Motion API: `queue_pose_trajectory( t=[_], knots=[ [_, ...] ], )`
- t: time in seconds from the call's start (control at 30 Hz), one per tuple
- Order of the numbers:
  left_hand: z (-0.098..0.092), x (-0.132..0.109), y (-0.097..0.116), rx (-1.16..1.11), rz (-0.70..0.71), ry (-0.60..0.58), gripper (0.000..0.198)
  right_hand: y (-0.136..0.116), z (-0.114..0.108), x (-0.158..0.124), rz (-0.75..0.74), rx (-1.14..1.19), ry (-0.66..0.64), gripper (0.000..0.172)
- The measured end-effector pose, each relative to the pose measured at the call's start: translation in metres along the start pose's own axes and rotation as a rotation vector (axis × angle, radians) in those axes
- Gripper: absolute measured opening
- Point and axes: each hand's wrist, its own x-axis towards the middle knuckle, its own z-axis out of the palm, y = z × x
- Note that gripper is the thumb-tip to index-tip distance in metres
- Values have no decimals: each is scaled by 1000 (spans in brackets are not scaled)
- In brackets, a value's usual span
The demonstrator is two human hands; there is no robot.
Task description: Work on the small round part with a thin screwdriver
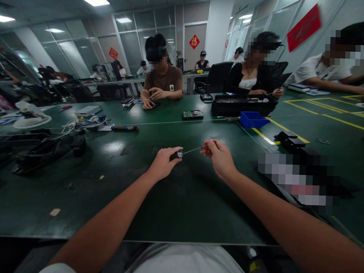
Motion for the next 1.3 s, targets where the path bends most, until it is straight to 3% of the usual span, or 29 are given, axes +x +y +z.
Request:
queue_pose_trajectory(
  t=[0.4,0.63,1.03,1.3],
  knots=[
    [3,-1,3,98,13,-62,42,-18,2,-16,-317,-526,-109,26],
    [7,-2,2,152,19,-111,38,-29,2,-24,-413,-751,-256,21],
    [15,4,-1,141,44,-105,33,-27,4,-23,-431,-958,-268,17],
    [7,3,-1,-110,-110,62,35,-26,0,-18,-372,-943,-163,23]
  ],
)
